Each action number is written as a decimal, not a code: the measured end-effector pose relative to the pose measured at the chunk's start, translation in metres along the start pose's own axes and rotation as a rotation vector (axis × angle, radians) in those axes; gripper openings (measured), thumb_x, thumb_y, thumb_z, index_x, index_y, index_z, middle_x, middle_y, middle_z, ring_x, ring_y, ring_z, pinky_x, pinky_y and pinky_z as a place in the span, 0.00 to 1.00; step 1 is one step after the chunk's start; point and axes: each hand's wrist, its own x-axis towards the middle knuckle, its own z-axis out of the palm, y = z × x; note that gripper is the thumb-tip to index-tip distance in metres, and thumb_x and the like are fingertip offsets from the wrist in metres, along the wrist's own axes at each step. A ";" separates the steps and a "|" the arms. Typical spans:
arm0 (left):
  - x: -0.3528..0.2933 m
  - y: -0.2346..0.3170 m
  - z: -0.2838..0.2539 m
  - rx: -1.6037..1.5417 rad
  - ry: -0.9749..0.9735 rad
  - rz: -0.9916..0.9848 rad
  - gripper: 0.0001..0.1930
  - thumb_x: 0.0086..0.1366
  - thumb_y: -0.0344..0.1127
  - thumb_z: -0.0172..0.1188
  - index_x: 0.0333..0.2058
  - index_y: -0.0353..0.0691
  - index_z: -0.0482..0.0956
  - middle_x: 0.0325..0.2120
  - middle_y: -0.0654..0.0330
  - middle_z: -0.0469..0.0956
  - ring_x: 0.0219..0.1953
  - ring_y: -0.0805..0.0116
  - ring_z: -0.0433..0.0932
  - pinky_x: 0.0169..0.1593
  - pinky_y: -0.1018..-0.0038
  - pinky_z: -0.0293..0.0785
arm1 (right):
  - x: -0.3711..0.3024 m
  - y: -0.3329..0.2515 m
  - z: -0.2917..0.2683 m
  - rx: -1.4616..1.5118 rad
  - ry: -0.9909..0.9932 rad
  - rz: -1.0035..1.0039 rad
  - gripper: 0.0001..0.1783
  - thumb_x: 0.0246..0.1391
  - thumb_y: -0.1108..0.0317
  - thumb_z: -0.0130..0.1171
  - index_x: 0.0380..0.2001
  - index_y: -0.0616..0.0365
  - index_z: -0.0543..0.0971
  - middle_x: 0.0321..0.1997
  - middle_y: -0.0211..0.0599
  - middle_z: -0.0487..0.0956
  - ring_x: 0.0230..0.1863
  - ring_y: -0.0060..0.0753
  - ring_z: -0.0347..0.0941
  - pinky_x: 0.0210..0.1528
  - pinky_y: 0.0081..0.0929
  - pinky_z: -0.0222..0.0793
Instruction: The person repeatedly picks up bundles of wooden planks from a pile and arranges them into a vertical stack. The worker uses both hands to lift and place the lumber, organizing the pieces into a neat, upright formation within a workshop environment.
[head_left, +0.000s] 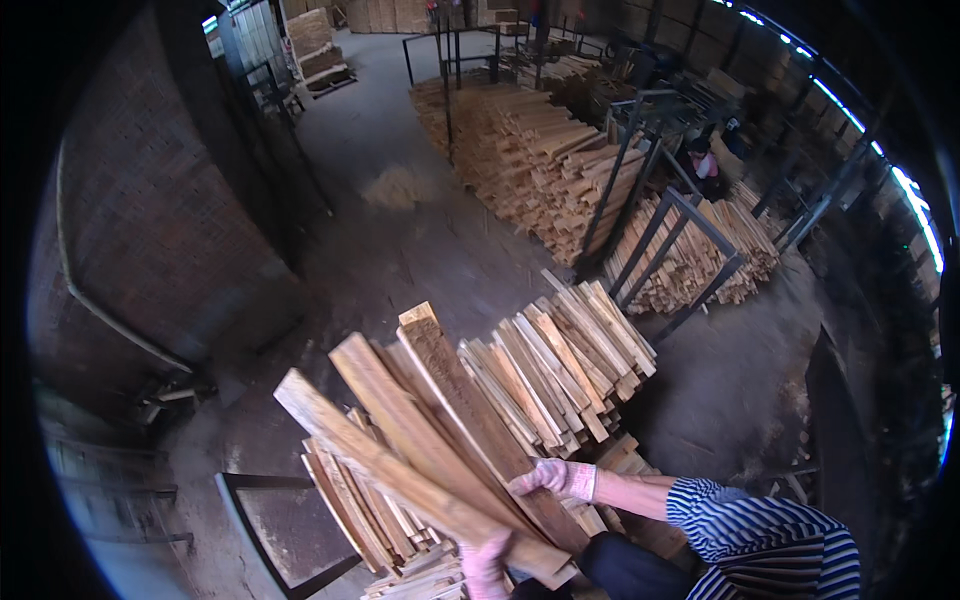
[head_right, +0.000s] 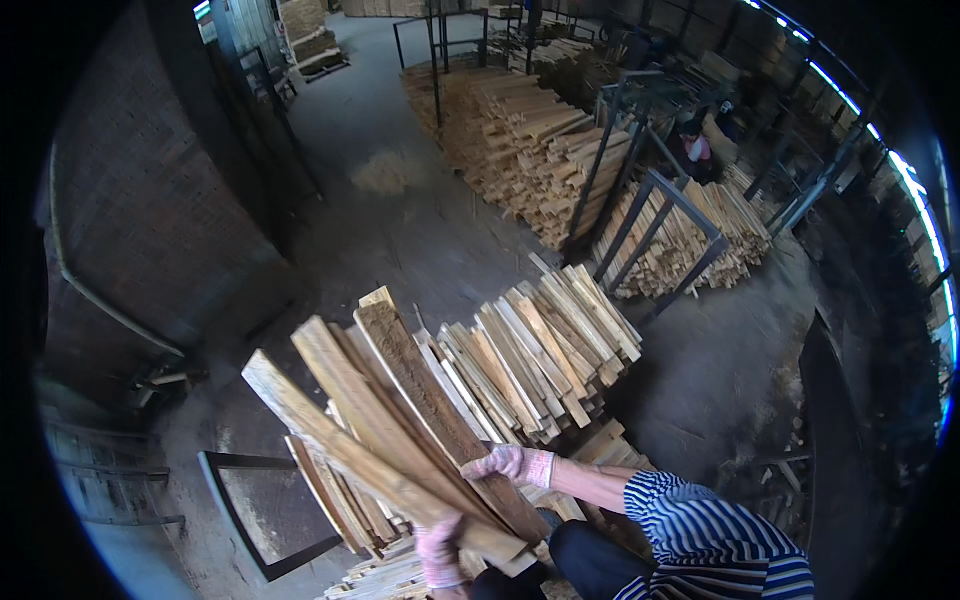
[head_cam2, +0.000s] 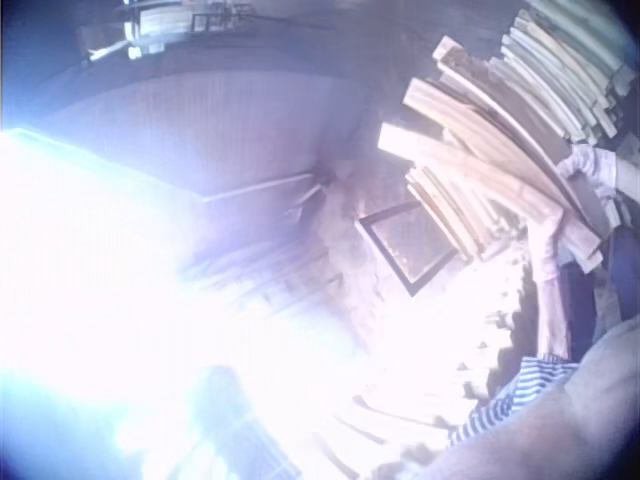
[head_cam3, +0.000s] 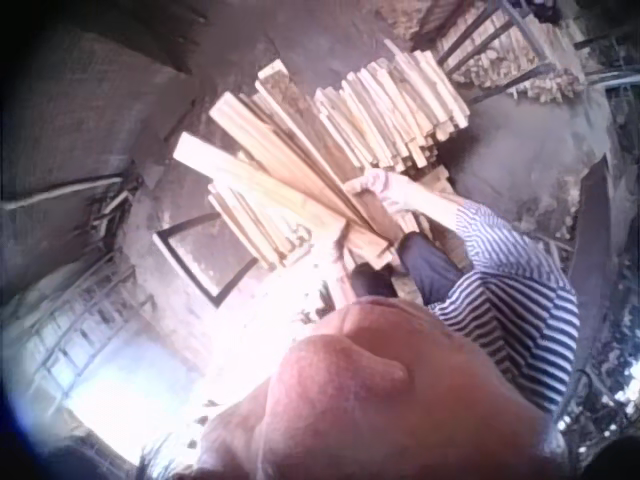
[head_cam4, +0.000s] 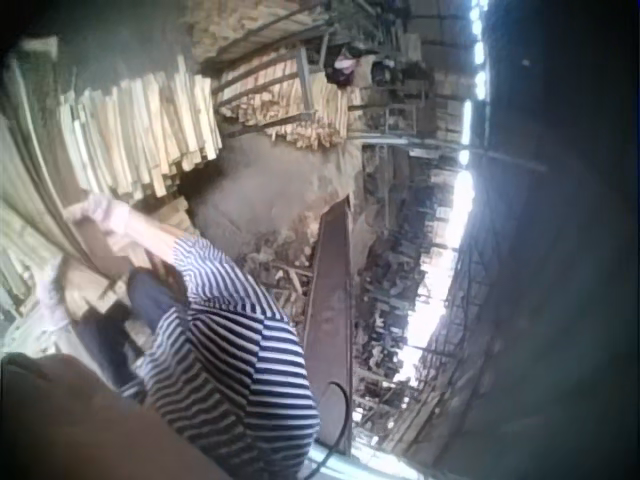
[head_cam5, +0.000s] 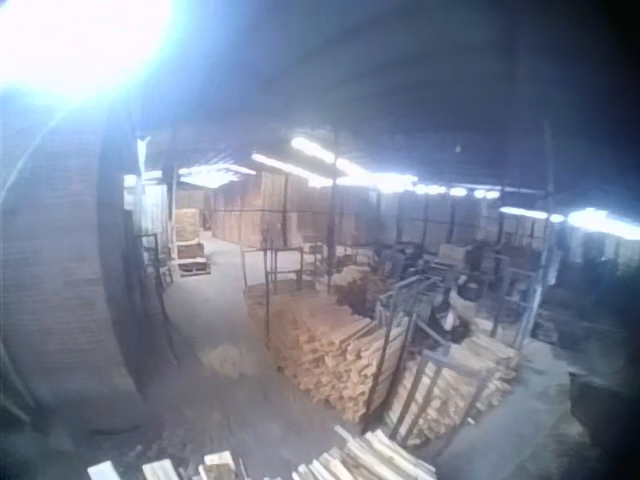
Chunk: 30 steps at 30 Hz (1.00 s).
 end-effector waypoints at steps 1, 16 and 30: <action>-0.011 0.001 0.022 0.171 0.001 0.153 0.49 0.47 0.33 0.78 0.66 0.38 0.60 0.50 0.53 0.75 0.48 0.55 0.79 0.56 0.61 0.78 | -0.004 -0.003 -0.002 0.199 -0.076 0.032 0.39 0.65 0.59 0.51 0.72 0.61 0.50 0.54 0.44 0.65 0.48 0.32 0.63 0.47 0.22 0.61; -0.225 0.219 0.174 0.338 0.034 0.306 0.37 0.64 0.40 0.66 0.66 0.33 0.59 0.61 0.51 0.68 0.63 0.59 0.68 0.66 0.62 0.65 | -0.198 -0.222 0.248 -0.287 -0.286 -0.145 0.54 0.51 0.58 0.73 0.74 0.56 0.52 0.68 0.42 0.69 0.66 0.33 0.65 0.67 0.33 0.62; -0.362 0.331 0.262 0.185 0.062 0.837 0.31 0.69 0.42 0.61 0.64 0.31 0.63 0.63 0.49 0.67 0.63 0.58 0.68 0.67 0.64 0.63 | -0.260 -0.262 0.416 -0.777 -0.221 -0.706 0.59 0.50 0.54 0.73 0.76 0.43 0.46 0.74 0.46 0.61 0.73 0.44 0.59 0.72 0.37 0.59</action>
